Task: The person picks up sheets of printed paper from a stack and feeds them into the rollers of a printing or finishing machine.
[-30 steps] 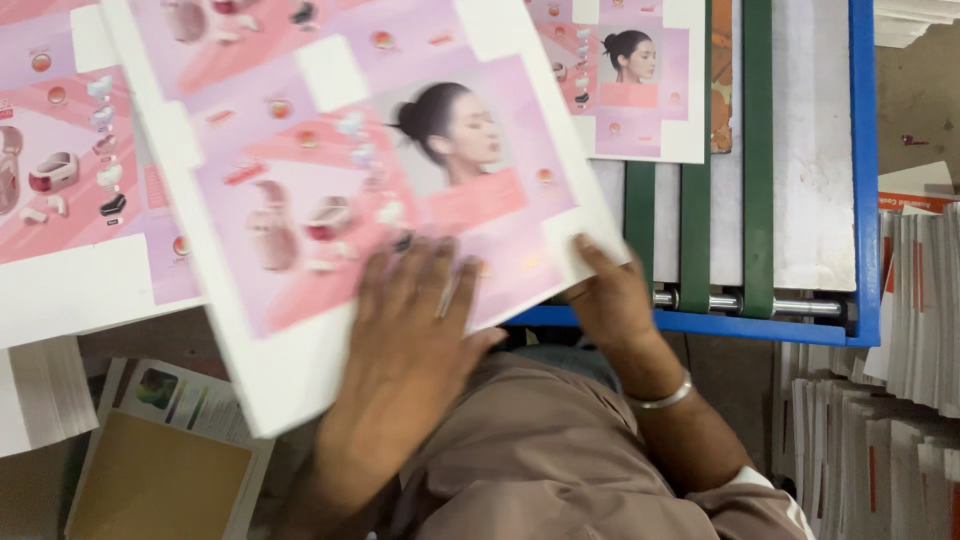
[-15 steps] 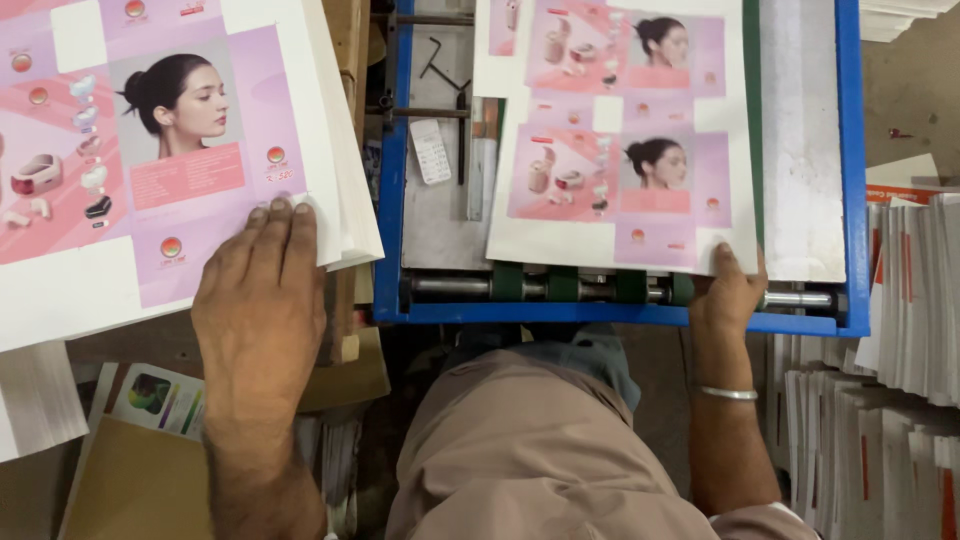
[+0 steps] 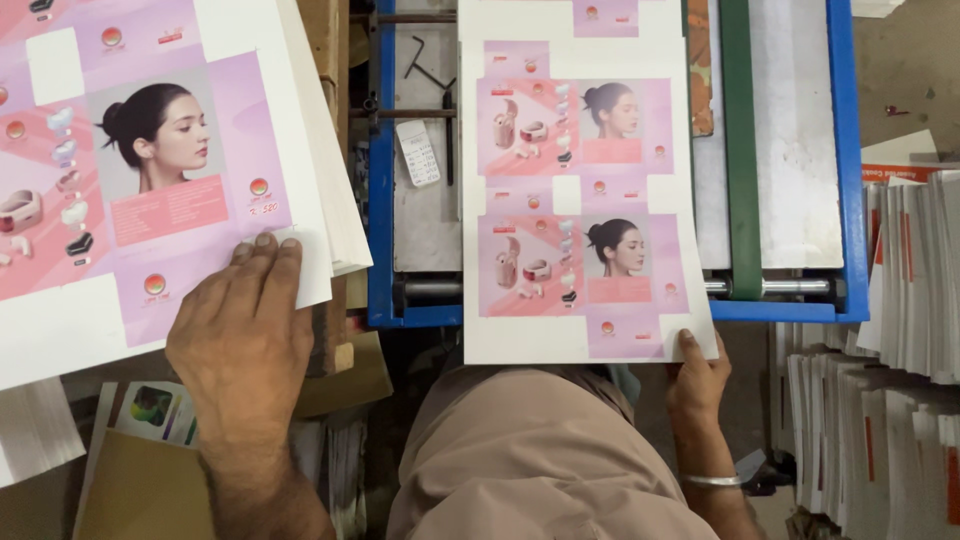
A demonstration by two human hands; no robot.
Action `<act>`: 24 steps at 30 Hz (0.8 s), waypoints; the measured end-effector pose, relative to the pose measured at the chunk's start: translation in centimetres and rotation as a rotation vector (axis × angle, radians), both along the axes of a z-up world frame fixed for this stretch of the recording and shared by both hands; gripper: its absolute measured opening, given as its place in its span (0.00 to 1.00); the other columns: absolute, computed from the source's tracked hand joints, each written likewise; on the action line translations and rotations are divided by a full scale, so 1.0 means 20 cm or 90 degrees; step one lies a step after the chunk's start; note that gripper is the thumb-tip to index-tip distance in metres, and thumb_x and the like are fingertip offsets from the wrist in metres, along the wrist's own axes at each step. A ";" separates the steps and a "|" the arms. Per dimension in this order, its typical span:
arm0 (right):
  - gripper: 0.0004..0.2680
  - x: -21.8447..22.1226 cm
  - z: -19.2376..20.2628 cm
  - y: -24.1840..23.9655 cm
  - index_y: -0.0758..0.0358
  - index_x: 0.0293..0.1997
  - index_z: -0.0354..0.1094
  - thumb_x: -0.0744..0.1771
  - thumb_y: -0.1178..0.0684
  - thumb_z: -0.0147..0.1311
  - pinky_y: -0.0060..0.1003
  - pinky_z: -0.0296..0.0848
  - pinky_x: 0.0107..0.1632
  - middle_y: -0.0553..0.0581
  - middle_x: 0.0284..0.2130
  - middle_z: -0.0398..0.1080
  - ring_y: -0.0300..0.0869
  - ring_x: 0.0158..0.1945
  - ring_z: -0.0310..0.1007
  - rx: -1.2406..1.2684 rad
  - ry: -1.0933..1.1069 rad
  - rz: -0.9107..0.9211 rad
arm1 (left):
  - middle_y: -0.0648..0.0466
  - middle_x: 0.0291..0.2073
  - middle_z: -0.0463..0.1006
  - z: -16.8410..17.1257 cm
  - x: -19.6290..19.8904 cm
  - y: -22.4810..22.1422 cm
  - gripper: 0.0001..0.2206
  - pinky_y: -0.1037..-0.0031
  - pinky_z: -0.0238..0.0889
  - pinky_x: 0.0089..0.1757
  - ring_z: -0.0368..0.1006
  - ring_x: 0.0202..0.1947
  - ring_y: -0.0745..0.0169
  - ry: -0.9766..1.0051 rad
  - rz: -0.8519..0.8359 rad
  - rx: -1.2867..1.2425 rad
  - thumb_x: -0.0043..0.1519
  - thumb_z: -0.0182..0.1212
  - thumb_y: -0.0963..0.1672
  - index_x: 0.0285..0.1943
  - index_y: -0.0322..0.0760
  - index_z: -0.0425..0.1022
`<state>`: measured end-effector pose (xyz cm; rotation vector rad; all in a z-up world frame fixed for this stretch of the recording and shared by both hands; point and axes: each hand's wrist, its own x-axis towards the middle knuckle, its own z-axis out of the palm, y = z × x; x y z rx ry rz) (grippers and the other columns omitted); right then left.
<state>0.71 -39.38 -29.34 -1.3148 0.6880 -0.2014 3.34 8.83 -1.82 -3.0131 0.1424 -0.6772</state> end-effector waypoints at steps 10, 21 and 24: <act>0.15 0.23 0.08 0.06 0.73 0.64 0.63 0.69 0.61 0.52 0.33 0.74 0.54 0.59 0.51 0.72 0.41 0.51 0.74 -0.010 -0.069 0.027 | 0.54 0.49 0.84 -0.04 0.00 0.00 0.11 0.69 0.73 0.51 0.80 0.53 0.59 -0.032 0.017 0.023 0.63 0.71 0.41 0.53 0.38 0.82; 0.15 0.64 -0.05 0.11 0.70 0.59 0.63 0.67 0.58 0.57 0.37 0.78 0.48 0.57 0.48 0.73 0.43 0.49 0.76 0.074 -0.063 -0.028 | 0.53 0.49 0.84 -0.02 0.00 -0.01 0.12 0.69 0.73 0.51 0.80 0.53 0.58 -0.024 0.018 0.015 0.61 0.71 0.42 0.52 0.37 0.82; 0.14 0.67 -0.06 0.10 0.73 0.58 0.64 0.70 0.54 0.57 0.40 0.78 0.42 0.63 0.45 0.72 0.47 0.42 0.74 0.137 -0.044 0.036 | 0.53 0.49 0.84 -0.01 0.01 -0.02 0.11 0.69 0.73 0.51 0.80 0.53 0.58 -0.028 0.022 0.012 0.61 0.71 0.41 0.52 0.37 0.82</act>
